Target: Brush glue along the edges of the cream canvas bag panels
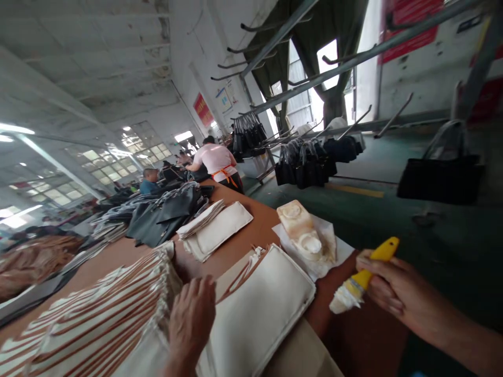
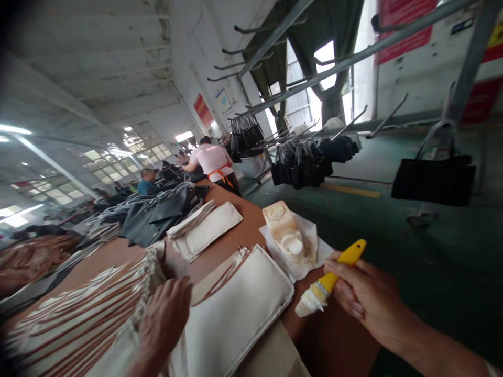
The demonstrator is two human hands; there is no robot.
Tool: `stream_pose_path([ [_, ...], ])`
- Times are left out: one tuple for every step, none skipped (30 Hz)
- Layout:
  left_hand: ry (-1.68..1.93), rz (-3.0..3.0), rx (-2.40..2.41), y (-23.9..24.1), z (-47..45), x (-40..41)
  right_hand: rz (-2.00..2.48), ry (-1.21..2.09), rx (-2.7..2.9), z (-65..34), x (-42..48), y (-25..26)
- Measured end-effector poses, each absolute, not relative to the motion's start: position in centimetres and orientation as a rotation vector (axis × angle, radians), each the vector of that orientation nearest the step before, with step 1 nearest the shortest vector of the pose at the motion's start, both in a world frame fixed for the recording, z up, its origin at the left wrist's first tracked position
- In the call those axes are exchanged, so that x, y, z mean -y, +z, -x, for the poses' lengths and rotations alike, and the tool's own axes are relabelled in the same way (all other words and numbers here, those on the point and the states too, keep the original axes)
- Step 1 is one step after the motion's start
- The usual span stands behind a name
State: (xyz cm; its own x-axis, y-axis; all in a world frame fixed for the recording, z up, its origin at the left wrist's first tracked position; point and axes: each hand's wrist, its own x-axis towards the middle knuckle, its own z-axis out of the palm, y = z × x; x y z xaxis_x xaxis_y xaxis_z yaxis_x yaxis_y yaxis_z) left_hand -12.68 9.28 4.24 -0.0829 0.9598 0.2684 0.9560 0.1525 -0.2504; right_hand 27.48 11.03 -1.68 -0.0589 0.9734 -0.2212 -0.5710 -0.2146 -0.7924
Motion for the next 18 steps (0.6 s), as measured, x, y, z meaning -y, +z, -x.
stream_pose_path([
  [-0.009, 1.943, 2.069, 3.3, 10.7, -10.8, 0.869, 1.601, 0.606, -27.2, -11.2, -1.5],
  [-0.025, 2.020, 2.077, 2.3, 8.9, -12.4, 0.842, 1.609, 0.607, -27.0, -11.3, -1.3],
  [-0.038, 2.068, 2.098, 1.2, 7.3, -13.9, 0.819, 1.614, 0.617, -26.9, -11.3, -1.2],
  [-0.051, 2.105, 2.132, 0.1, 6.0, -15.4, 0.805, 1.614, 0.631, -27.0, -11.2, -1.2],
  [-0.062, 2.132, 2.176, -0.8, 5.0, -16.7, 0.802, 1.610, 0.645, -27.2, -11.2, -1.2],
  [-0.071, 2.148, 2.222, -1.5, 4.3, -17.9, 0.812, 1.599, 0.656, -27.6, -11.1, -1.3],
  [-0.081, 2.159, 2.266, -2.1, 3.9, -19.0, 0.829, 1.586, 0.662, -28.1, -11.0, -1.4],
  [-0.093, 2.162, 2.303, -2.4, 3.6, -19.7, 0.849, 1.574, 0.660, -28.7, -11.0, -1.6],
  [-0.107, 2.159, 2.332, -2.5, 3.5, -20.3, 0.871, 1.563, 0.651, -29.4, -11.0, -1.9],
  [-0.122, 2.150, 2.354, -2.6, 3.4, -20.6, 0.891, 1.554, 0.638, -30.1, -11.0, -2.2],
  [-0.137, 2.136, 2.369, -2.5, 3.4, -20.7, 0.906, 1.548, 0.625, -30.8, -11.1, -2.5],
  [-0.152, 2.117, 2.377, -2.4, 3.4, -20.7, 0.916, 1.548, 0.619, -31.4, -11.2, -2.8],
  [-0.171, 2.092, 2.377, -2.3, 3.3, -20.5, 0.925, 1.549, 0.619, -31.9, -11.3, -3.1],
  [-0.191, 2.067, 2.367, -2.3, 3.2, -20.3, 0.933, 1.548, 0.622, -32.2, -11.3, -3.3],
  [-0.213, 2.044, 2.351, -2.4, 3.0, -20.0, 0.939, 1.545, 0.624, -32.5, -11.4, -3.6],
  [-0.233, 2.031, 2.332, -2.5, 2.8, -19.8, 0.941, 1.543, 0.624, -32.6, -11.4, -3.8],
  [-0.250, 2.027, 2.316, -2.6, 2.6, -19.6, 0.942, 1.543, 0.620, -32.5, -11.4, -3.9],
  [-0.264, 2.032, 2.304, -2.7, 2.5, -19.5, 0.939, 1.545, 0.615, -32.4, -11.4, -3.9],
])
